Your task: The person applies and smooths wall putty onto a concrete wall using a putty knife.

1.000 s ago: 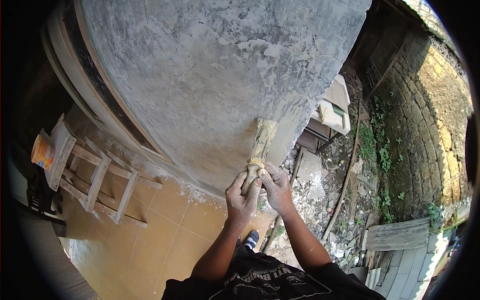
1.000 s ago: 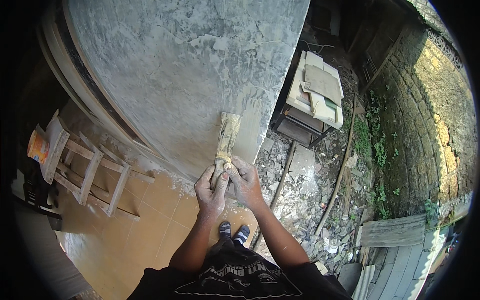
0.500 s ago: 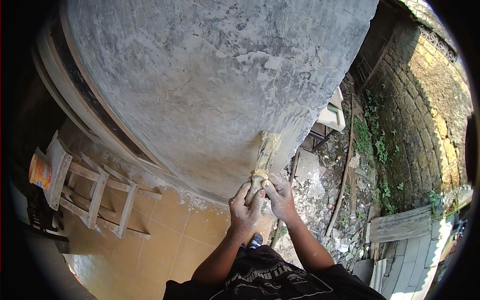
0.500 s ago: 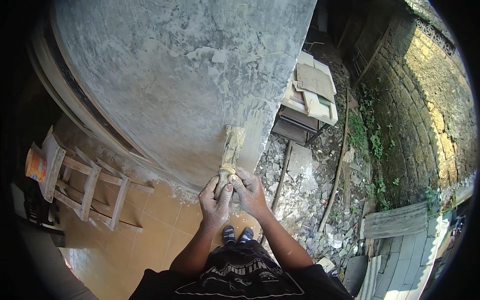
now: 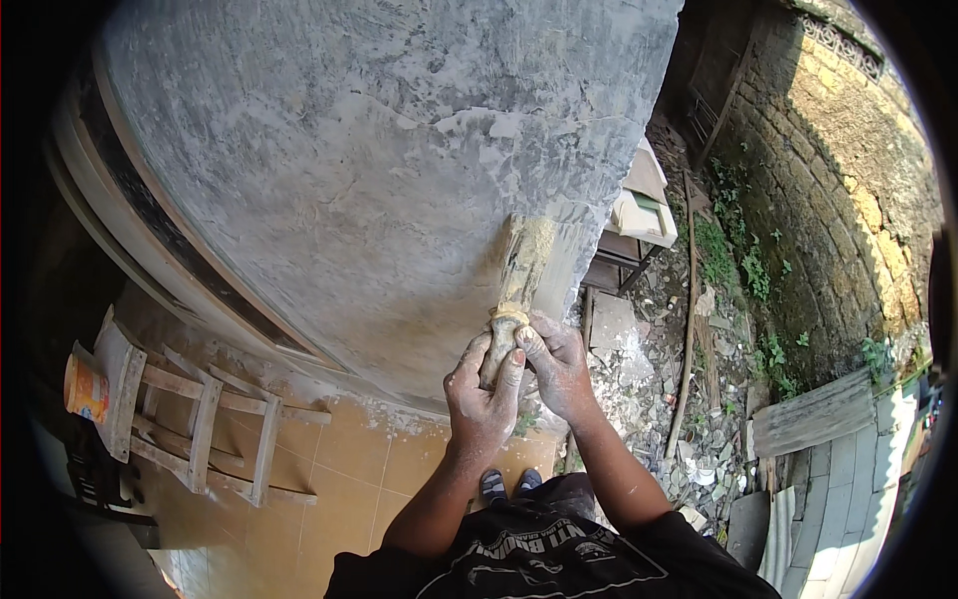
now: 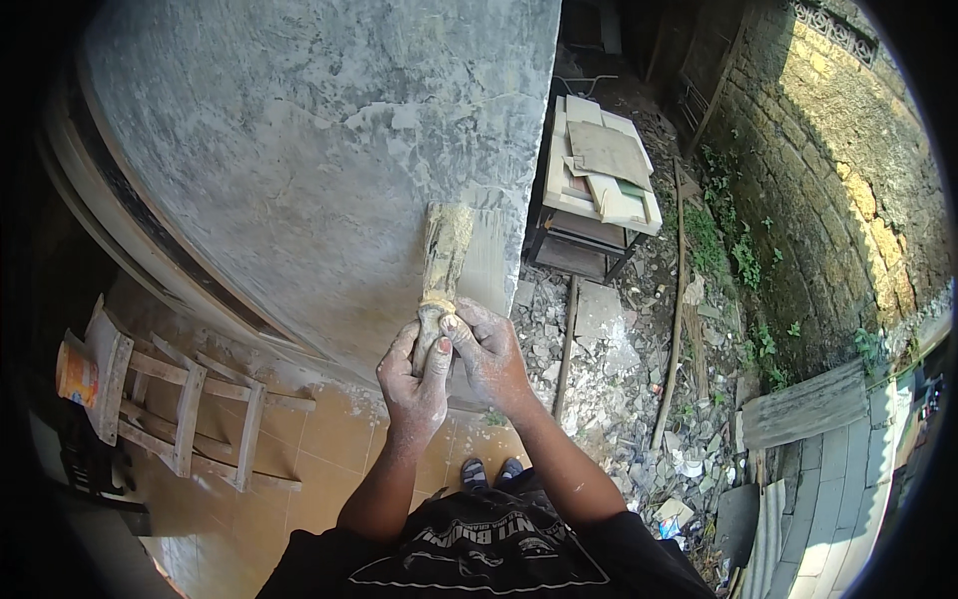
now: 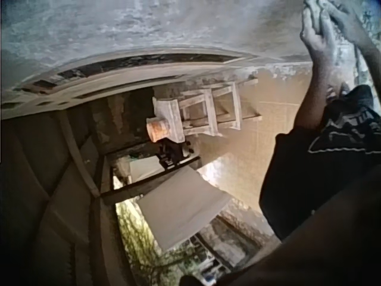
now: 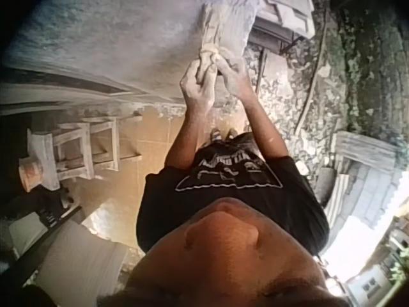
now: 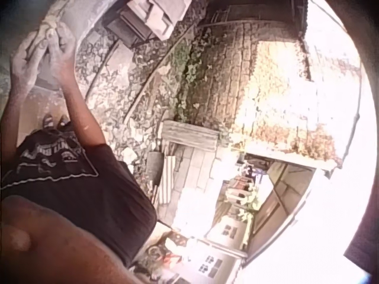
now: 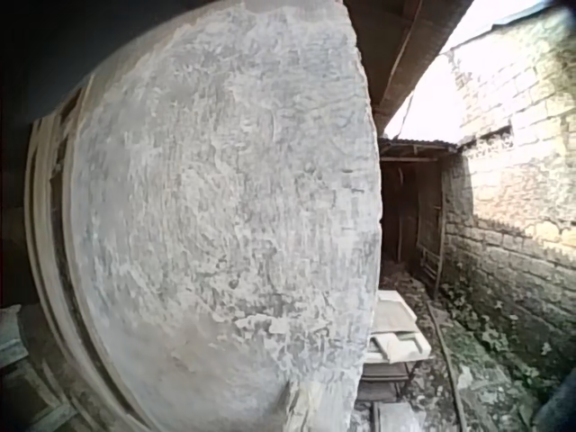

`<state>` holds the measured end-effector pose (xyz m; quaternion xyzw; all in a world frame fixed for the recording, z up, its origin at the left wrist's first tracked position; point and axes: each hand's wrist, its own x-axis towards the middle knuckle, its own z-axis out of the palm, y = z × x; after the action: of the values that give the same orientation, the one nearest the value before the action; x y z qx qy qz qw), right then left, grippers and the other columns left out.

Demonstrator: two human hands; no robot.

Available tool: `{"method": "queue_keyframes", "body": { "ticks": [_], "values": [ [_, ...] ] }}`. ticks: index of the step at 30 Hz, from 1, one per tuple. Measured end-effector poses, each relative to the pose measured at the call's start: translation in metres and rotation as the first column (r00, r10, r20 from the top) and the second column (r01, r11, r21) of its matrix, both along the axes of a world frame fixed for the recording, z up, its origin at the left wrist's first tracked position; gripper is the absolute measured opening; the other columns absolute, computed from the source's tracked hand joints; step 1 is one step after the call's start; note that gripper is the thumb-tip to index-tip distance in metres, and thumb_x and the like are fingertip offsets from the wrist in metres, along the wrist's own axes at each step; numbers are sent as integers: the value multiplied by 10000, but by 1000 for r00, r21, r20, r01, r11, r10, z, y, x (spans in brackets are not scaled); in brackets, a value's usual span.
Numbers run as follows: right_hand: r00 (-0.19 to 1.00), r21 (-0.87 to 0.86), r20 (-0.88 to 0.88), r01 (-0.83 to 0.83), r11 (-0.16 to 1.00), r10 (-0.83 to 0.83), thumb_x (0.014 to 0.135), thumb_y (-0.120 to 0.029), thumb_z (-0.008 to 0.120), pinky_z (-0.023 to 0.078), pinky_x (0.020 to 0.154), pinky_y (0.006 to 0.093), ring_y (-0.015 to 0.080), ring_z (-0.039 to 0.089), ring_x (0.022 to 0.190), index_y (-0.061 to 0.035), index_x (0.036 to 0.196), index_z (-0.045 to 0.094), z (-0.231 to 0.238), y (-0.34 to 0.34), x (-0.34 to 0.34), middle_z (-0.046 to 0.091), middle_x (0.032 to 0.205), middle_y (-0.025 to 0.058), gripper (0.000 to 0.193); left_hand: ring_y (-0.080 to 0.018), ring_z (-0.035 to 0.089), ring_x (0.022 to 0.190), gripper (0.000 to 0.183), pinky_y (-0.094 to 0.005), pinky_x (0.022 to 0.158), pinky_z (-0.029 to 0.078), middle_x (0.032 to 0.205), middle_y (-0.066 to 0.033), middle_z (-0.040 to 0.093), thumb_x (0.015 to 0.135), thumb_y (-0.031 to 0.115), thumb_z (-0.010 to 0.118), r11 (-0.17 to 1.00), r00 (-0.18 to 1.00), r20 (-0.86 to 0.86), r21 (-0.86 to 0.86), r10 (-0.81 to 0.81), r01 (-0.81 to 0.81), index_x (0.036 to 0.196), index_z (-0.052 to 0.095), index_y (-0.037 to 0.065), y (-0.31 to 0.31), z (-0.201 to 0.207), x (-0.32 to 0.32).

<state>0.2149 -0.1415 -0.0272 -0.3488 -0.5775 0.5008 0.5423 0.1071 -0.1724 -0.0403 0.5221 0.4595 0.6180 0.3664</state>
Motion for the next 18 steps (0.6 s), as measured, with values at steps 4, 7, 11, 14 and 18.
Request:
{"method": "queue_keyframes", "body": {
  "ticks": [4, 7, 11, 14, 18],
  "values": [
    [999, -131, -30, -31, 991, 27, 920, -134, 501, 459, 740, 257, 114, 556, 832, 54, 1038, 596, -12, -2, 2, 616, 953, 59, 241, -131, 597, 723, 252, -278, 654, 482, 826, -130, 640, 858, 101, 595, 1000, 1000, -27, -25, 16, -16, 1052, 553, -54, -1, -8, 5],
    [997, -121, -63, -41, 992, 34, 915, -141, 517, 463, 747, 238, 95, 553, 842, 55, 1116, 563, -5, -2, 2, 626, 946, 60, 285, -130, 596, 716, 257, -280, 649, 483, 821, -126, 640, 856, 100, 598, 997, 995, -77, 61, 58, -53, 1056, 552, -55, -2, -3, 3],
    [995, 4, -96, -35, 999, 35, 903, -130, 530, 459, 760, 244, 92, 550, 845, 59, 1104, 568, 8, 4, -2, 627, 947, 68, 278, -131, 594, 733, 259, -286, 656, 483, 828, -126, 637, 856, 95, 599, 1000, 1000, -14, 17, 17, -17, 1056, 550, -62, -1, 17, 2],
    [997, -24, -77, 28, 999, -30, 905, -129, 526, 455, 768, 248, 92, 546, 857, 60, 1093, 572, -17, -4, 1, 625, 955, 65, 270, -132, 588, 726, 244, -287, 645, 479, 817, -128, 629, 855, 100, 600, 999, 1000, 21, 41, 20, -21, 1032, 552, -62, -1, -1, 7],
    [993, -15, -110, -35, 999, 33, 906, -136, 521, 451, 770, 246, 94, 545, 861, 56, 1113, 566, 1, 9, 5, 621, 965, 65, 286, -159, 597, 715, 241, -296, 645, 478, 813, -146, 625, 853, 104, 604, 1000, 1000, -10, 4, 4, -3, 1019, 553, -63, 8, 8, 7]
  ]
}}
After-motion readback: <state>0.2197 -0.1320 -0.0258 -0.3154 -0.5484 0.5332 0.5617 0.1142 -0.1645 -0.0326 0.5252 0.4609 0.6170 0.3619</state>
